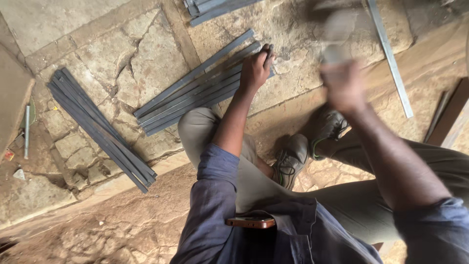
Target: The person sits on a stone floor and uses a hammer and a metal punch to mark or indent a series of metal rods. They repeatedly pick up a rod, position the punch, strike it with the hammer, and then move the rod to a pile of finished pieces.
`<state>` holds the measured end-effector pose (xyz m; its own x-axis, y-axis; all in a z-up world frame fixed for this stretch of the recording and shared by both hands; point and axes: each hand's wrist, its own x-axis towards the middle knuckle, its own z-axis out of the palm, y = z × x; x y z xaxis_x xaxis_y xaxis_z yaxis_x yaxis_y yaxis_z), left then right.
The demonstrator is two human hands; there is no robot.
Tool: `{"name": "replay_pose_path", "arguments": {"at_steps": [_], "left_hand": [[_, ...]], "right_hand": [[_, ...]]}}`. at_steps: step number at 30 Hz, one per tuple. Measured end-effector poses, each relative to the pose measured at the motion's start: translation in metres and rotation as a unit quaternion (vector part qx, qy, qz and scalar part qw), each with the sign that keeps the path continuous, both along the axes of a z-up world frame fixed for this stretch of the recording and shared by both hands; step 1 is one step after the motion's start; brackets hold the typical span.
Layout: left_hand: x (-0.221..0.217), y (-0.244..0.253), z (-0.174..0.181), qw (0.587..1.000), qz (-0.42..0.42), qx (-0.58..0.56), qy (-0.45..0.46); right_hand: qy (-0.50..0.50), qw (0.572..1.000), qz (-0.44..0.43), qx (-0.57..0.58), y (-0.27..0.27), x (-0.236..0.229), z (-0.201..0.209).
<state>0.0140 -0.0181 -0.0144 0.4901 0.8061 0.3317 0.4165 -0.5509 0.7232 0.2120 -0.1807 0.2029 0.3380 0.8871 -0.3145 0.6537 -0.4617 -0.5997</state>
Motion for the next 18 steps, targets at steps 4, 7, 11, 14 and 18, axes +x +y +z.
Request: {"name": "replay_pose_path", "arguments": {"at_steps": [4, 7, 11, 14, 18], "left_hand": [[-0.005, -0.010, -0.011, 0.999, 0.017, 0.037, -0.024], [-0.007, -0.009, -0.010, 0.988, 0.065, -0.095, -0.103], [-0.013, -0.012, 0.000, 0.851, 0.133, -0.337, -0.380], [-0.017, -0.016, 0.008, 0.773, 0.151, -0.374, -0.490], [-0.017, -0.025, 0.002, 0.762, 0.132, -0.414, -0.480]], "right_hand": [[0.029, 0.998, -0.014, -0.062, -0.014, -0.040, -0.010], [0.116, 0.989, -0.079, -0.043, -0.042, -0.054, -0.030], [0.174, 0.967, -0.160, -0.092, -0.075, -0.057, -0.069], [0.224, 0.953, -0.185, -0.082, -0.086, -0.056, -0.101], [0.317, 0.917, -0.238, -0.050, -0.085, -0.056, -0.133]]}}
